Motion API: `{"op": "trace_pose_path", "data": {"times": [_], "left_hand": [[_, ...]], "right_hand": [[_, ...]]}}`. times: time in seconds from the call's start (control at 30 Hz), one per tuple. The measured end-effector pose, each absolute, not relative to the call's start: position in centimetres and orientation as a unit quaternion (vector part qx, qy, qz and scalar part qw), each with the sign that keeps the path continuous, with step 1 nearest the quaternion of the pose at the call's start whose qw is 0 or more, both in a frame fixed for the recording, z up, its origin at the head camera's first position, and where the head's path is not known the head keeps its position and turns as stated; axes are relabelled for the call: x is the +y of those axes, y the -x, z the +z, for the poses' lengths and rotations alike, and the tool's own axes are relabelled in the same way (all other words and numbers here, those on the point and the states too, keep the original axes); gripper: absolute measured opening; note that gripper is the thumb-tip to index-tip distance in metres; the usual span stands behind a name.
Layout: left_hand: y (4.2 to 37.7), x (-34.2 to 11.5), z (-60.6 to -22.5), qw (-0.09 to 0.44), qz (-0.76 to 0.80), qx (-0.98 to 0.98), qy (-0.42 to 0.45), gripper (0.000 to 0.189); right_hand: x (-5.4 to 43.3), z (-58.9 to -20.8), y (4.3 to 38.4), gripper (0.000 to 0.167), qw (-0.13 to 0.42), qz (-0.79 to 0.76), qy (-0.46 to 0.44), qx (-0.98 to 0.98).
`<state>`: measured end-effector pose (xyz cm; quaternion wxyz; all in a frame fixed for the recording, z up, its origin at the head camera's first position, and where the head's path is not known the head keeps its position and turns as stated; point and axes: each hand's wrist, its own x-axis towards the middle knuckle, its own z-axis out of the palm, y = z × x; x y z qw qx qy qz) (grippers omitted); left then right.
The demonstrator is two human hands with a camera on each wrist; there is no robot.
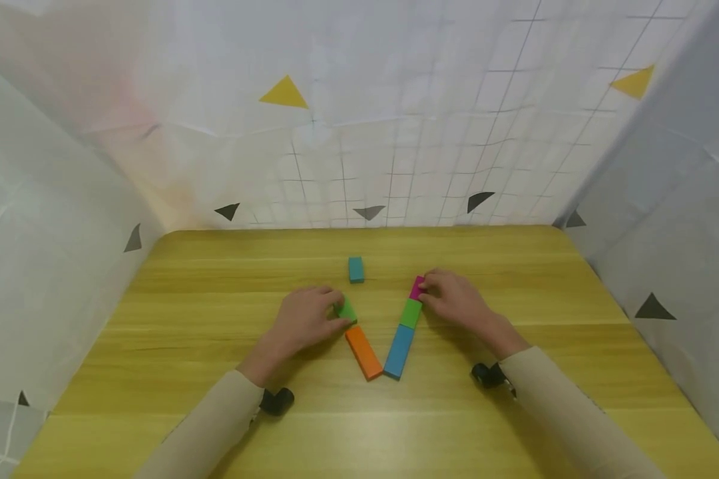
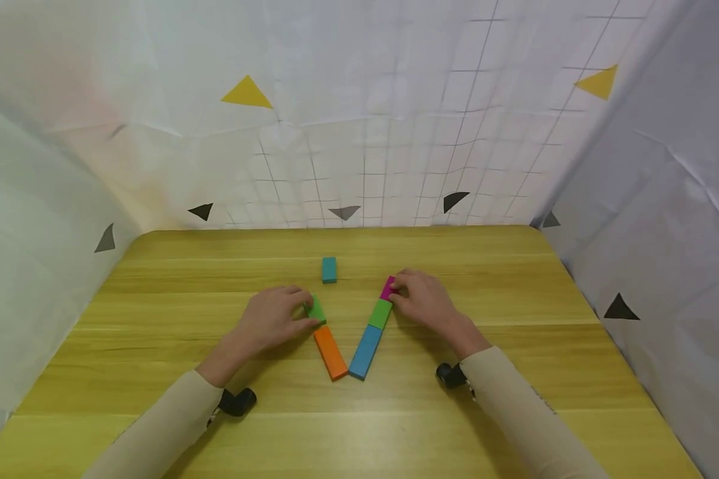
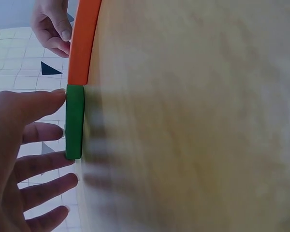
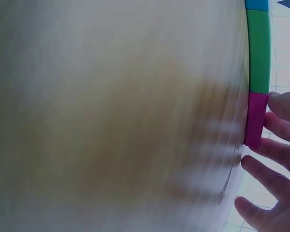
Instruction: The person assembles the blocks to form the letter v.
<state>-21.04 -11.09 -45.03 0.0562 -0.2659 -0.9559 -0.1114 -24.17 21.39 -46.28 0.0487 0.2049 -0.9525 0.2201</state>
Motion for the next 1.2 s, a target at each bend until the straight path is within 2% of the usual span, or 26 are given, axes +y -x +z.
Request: {"op": "trace_pose_path", "data": {"times": [1.2], "left_hand": [[20.15,-10.8,-45.59,0.046,-0.123,-0.955,0.266,0.031]], "right_hand": [[21.34,-46.25,23.91,0.017,0.052,0.227,-0.2,-0.952]]}}
